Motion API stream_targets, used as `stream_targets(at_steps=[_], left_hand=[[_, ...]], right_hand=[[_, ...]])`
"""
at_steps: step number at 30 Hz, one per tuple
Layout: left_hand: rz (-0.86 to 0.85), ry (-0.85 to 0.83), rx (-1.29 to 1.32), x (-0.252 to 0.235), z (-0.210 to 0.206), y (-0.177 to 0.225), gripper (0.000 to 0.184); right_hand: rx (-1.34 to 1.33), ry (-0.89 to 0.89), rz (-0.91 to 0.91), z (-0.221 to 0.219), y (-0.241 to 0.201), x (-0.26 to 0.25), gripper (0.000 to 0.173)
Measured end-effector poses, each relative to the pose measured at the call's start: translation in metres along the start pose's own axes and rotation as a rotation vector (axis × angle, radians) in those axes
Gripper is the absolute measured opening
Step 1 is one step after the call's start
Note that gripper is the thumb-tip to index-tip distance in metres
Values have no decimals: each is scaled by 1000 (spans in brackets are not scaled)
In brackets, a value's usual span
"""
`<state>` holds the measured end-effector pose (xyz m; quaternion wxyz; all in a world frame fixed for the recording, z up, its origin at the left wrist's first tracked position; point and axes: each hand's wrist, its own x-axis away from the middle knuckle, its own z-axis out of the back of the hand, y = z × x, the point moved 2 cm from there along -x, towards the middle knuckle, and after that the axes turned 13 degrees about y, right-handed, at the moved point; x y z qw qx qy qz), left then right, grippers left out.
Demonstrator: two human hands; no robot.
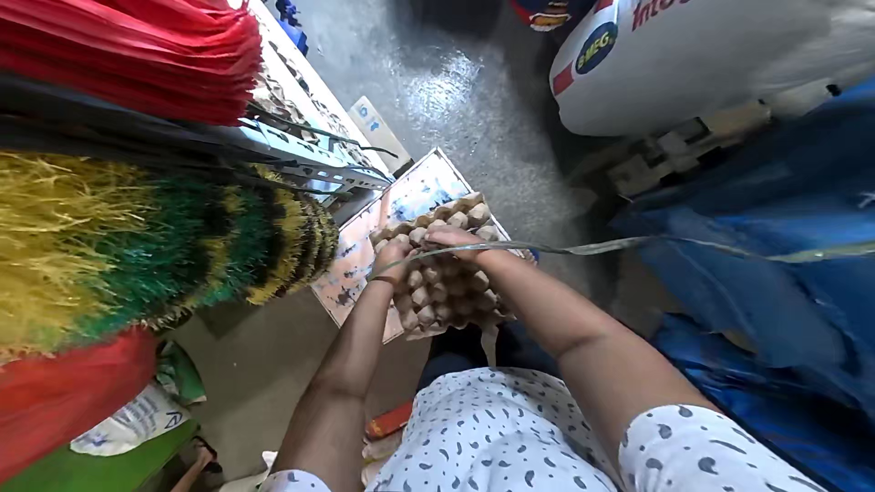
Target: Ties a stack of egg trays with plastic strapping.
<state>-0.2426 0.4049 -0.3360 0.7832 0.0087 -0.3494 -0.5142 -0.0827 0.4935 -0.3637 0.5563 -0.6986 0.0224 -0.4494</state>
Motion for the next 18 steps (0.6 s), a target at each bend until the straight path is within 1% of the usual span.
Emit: stream_targets(at_steps=[1,2,3,5,6,9,10,12,13,16,18], left_hand=[[-52,-15,-29,2,3,-4,19],[-104,-22,-72,4,7,-5,22],[-155,-24,-127,6,12,-3,25],[-250,-31,-255,7,24,5,23],[-281,-65,-337,6,31,13,22],[-366,-158,-543,5,48,41,23],[-414,-146,-560,6,52,47,23],[-476,-93,-551,3,55,50,21],[-466,-93,-567,1,55,49,21],[-391,-152,-589,2,57,41,21],[-381,-121,-570,7,58,35,21]], right_hand=[[-10,-7,7,2,-2,2,33],[13,-19,10,4,-4,3,28],[76,-43,2,6,-8,5,25],[252,-89,17,3,-18,8,35],[309,-91,30,0,-19,9,39],[382,-74,-2,-9,-17,12,56],[376,-57,-49,-12,-16,12,61],[226,74,-86,-16,-12,11,57],[155,137,-105,-16,-11,12,56],[-6,243,-149,-20,-7,15,63],[62,272,-141,-24,-6,16,63]])
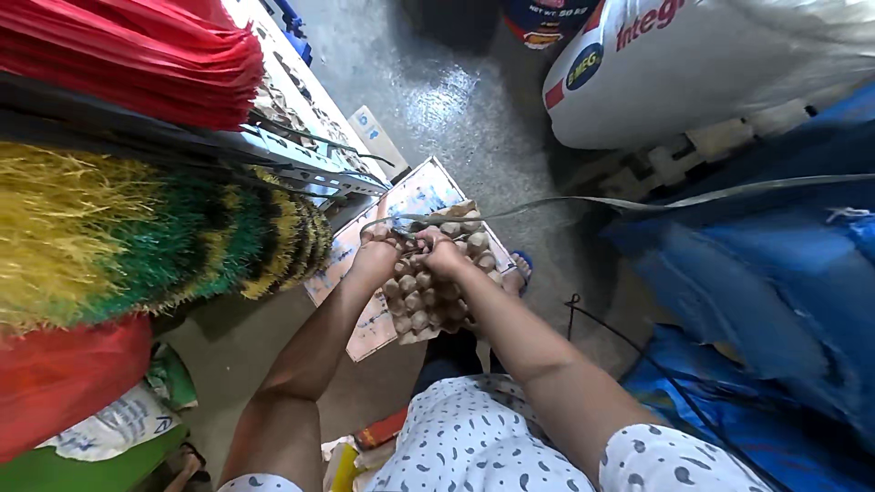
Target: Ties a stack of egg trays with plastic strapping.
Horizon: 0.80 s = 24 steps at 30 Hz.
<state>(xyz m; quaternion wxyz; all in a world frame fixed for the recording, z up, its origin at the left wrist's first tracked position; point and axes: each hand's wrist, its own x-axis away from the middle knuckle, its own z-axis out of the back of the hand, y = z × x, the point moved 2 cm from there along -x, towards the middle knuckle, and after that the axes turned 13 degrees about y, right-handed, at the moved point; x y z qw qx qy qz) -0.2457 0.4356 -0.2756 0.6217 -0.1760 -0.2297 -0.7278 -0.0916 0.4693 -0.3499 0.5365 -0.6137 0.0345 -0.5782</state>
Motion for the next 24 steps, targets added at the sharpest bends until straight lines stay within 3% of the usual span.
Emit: stream_targets(at_steps=[2,4,7,9,11,13,15,17,20,24], left_hand=[[-40,86,10,4,1,3,22],[-170,265,-68,10,-1,12,30],[-588,941,70,11,-25,7,23],[-644,1105,266,8,-38,1,16],[-380,950,398,5,-49,-6,17],[-142,636,443,-5,-56,-10,35],[-49,457,418,-15,-64,-9,45],[13,434,445,-19,-71,-4,37],[216,514,597,-13,-71,12,22],[381,536,756,2,-70,39,21]], right_hand=[[161,2,79,-4,-4,0,57],[331,-9,180,-11,-4,-2,39],[316,41,285,-11,3,0,33],[270,36,304,-4,5,2,30],[180,29,375,2,8,-1,23],[95,-10,407,5,11,-8,23],[101,-42,419,7,9,-12,20],[162,-60,382,9,8,-16,23],[182,-98,184,14,4,-20,26],[104,-139,19,19,4,-27,24]])
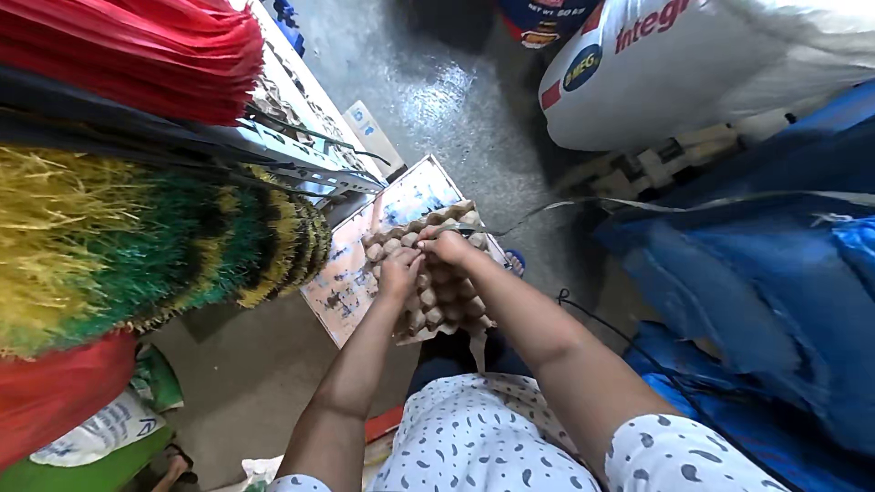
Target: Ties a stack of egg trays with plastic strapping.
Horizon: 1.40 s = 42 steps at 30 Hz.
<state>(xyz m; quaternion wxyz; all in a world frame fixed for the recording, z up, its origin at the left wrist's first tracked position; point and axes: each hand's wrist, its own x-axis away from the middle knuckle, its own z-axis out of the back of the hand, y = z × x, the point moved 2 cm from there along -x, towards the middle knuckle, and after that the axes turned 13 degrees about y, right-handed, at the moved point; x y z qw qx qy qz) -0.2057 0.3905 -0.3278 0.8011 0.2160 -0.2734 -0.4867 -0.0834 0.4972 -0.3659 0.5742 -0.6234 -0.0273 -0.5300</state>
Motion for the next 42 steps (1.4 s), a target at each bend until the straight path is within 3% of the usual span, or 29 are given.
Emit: stream_targets(at_steps=[3,5,10,15,20,23,27,33,36,40,42], left_hand=[[52,-126,63,3,0,7,30],[30,-174,27,-4,2,6,28],[7,-99,10,-25,1,4,12],[-281,61,19,-26,-11,-12,16],[-421,115,17,-29,-17,-19,26],[-322,125,-76,-30,-23,-9,30],[13,-89,-150,-33,-14,13,28],[119,-301,188,-33,13,-11,34],[39,-352,116,-43,19,-8,30],[-158,-412,-151,-54,18,4,21],[-179,-439,-325,-49,18,14,21]], right_hand=[[-43,6,-26,4,1,-2,21],[-56,4,-37,5,0,-1,23],[-119,77,-41,4,-5,6,26],[-117,140,110,1,0,13,17],[-137,245,270,-5,9,20,14],[-244,294,189,-9,10,25,18],[-332,301,140,-8,16,20,16],[-290,205,143,-1,16,18,14],[-266,219,137,-2,15,21,13],[-260,261,137,-1,18,22,14],[-256,255,138,0,16,24,14]])
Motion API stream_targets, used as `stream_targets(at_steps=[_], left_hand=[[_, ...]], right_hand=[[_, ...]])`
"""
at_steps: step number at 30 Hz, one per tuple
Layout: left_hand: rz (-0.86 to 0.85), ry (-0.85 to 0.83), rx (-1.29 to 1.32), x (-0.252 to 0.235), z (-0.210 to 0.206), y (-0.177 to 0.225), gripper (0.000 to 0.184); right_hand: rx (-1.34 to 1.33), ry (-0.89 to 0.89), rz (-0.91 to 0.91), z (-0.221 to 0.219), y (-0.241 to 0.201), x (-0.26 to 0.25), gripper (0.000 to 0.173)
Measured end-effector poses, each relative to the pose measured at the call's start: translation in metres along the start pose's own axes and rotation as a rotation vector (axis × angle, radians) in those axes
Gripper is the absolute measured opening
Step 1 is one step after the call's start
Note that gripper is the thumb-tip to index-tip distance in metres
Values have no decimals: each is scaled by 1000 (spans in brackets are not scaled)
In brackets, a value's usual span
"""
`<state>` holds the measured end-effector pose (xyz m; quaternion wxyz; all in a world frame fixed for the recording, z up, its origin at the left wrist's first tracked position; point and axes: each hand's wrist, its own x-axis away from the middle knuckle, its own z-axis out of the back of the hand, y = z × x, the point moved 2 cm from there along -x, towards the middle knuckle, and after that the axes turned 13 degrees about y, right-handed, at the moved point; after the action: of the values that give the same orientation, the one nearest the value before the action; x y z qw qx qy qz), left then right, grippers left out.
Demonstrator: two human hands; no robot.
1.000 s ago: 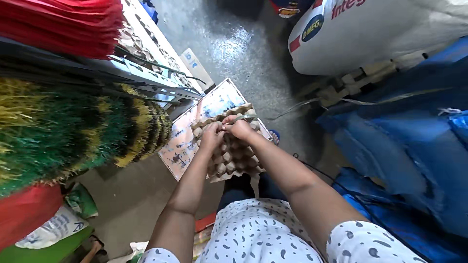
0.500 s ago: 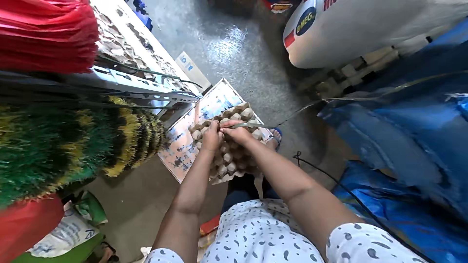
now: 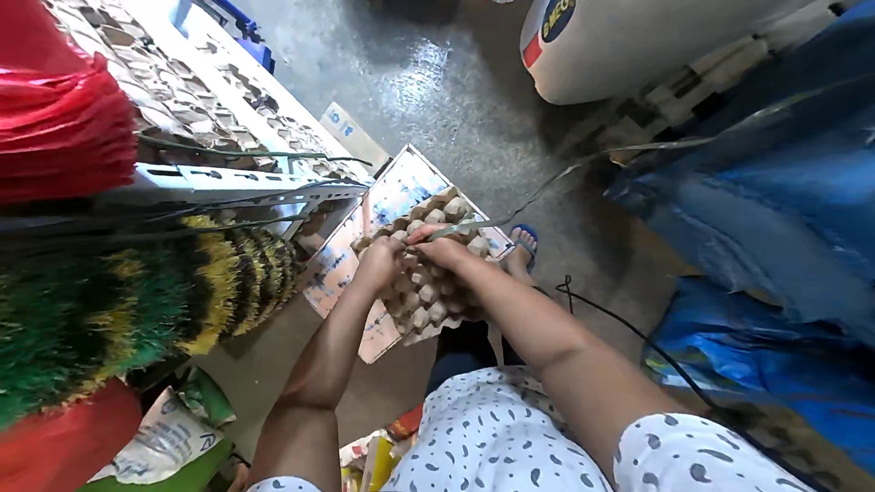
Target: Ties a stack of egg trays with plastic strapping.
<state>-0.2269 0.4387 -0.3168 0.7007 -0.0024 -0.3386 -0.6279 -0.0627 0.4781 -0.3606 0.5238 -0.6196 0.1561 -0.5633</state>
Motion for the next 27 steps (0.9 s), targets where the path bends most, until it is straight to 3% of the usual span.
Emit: stream_targets(at_steps=[4,7,10,14,17,21,24,25,27], left_hand=[[112,-171,-281,6,2,25,32],[177,-219,-92,3,-1,10,32],[277,-129,195,-2,-1,-11,31],[375,52,240,-9,-2,-24,26],[473,134,240,-7,-9,-25,21],[704,301,455,-3,-27,-16,21],[754,438,782,6,-35,-2,24],[738,479,910,8,-38,1,22],[702,534,1125,9,-41,5,18]], right_hand=[[52,-16,76,1,4,-1,16],[107,-40,226,0,7,4,20],[194,-14,351,-2,11,13,28],[331,95,492,-4,28,20,20],[401,59,496,-4,32,25,15],[449,77,466,-2,23,36,20],[111,230,516,-9,26,45,22],[-89,211,436,-11,23,49,23],[-429,144,164,-13,14,58,44]])
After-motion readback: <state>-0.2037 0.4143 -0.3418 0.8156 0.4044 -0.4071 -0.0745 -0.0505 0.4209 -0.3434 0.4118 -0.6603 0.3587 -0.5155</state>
